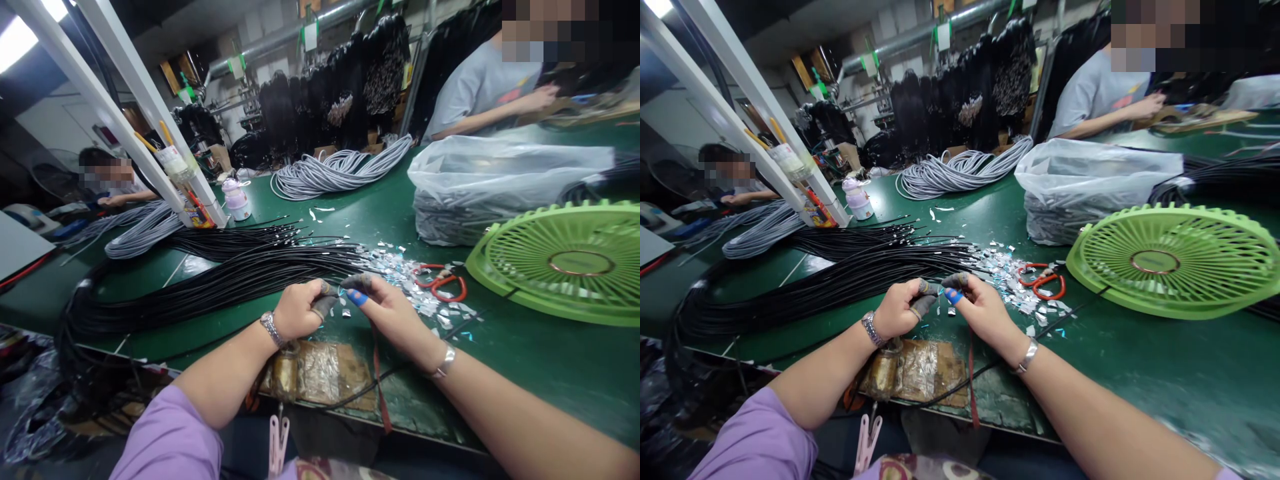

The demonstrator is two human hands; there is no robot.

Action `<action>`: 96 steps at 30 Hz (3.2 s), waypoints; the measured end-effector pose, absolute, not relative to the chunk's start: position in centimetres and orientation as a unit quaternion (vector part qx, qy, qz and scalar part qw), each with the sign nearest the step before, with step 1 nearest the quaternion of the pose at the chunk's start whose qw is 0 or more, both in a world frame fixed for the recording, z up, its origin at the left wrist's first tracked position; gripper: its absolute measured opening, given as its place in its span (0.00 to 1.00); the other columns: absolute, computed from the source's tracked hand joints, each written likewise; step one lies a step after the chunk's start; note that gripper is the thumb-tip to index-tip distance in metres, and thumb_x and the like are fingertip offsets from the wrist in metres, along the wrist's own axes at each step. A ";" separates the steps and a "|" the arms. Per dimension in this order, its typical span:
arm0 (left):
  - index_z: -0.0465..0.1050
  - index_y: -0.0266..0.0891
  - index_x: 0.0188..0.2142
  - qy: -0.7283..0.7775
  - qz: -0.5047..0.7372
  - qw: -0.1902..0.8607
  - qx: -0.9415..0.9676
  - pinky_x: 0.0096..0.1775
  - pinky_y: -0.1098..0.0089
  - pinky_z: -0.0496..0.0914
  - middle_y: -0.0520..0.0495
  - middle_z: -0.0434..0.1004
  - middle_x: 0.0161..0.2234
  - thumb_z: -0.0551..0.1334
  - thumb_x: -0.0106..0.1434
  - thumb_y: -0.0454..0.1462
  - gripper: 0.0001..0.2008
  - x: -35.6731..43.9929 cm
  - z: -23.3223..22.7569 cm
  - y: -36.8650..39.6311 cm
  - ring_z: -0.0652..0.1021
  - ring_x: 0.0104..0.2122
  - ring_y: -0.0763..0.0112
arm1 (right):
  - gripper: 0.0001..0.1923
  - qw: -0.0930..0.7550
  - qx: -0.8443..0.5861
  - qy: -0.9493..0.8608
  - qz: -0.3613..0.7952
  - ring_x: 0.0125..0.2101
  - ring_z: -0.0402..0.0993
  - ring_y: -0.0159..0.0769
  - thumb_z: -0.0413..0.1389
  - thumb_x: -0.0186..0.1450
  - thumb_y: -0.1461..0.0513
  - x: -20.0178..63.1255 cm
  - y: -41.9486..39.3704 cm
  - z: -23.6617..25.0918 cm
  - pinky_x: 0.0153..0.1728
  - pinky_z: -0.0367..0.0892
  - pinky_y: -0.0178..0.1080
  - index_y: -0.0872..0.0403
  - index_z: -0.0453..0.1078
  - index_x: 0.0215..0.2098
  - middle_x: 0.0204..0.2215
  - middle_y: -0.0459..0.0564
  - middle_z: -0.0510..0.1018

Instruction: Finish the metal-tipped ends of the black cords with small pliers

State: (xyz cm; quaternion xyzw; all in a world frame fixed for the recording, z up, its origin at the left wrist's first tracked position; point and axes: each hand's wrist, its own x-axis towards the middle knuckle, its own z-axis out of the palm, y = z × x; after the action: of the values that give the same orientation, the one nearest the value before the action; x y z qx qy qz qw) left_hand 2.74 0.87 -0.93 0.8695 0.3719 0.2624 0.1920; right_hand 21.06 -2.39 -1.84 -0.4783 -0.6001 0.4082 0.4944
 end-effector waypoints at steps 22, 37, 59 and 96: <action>0.71 0.41 0.33 0.405 0.236 0.096 0.878 0.32 0.72 0.66 0.49 0.76 0.27 0.57 0.53 0.32 0.08 2.8 -0.9 0.4 0.75 0.28 0.68 | 0.09 0.464 -0.468 -0.681 0.319 0.25 0.67 0.36 0.57 0.57 0.54 21.1 -3.0 -1.9 0.28 0.64 0.39 0.50 0.69 0.27 0.23 0.48 0.74; 0.69 0.40 0.33 0.367 0.223 0.072 0.900 0.31 0.71 0.66 0.47 0.75 0.27 0.56 0.54 0.32 0.06 2.7 -1.1 0.3 0.74 0.27 0.68 | 0.20 0.423 -0.522 -0.686 0.280 0.20 0.57 0.33 0.54 0.59 0.46 20.5 -2.3 -2.5 0.23 0.55 0.37 0.50 0.59 0.19 0.16 0.43 0.65; 0.63 0.37 0.30 0.331 0.140 0.656 0.663 0.16 0.78 0.57 0.52 0.71 0.20 0.61 0.52 0.59 0.26 2.9 0.0 1.5 0.68 0.14 0.79 | 0.24 0.434 -0.376 -0.481 0.662 0.16 0.44 0.24 0.60 0.51 0.42 20.5 -2.4 -2.5 0.18 0.42 0.33 0.52 0.61 0.26 0.17 0.38 0.60; 0.66 0.37 0.24 0.406 0.236 0.269 0.841 0.26 0.75 0.57 0.54 0.65 0.20 0.57 0.61 0.39 0.11 3.0 -0.7 1.1 0.63 0.22 0.77 | 0.13 0.359 -0.457 -0.779 0.234 0.19 0.56 0.31 0.47 0.62 0.57 21.5 -2.2 -2.2 0.22 0.54 0.34 0.50 0.55 0.21 0.17 0.42 0.62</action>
State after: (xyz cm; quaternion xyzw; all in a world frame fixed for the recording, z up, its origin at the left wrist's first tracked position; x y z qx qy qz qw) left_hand 2.99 1.10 -0.72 0.8411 0.4061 0.2356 0.2685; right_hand 21.48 -2.16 -2.18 -0.4573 -0.7789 0.2344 0.3594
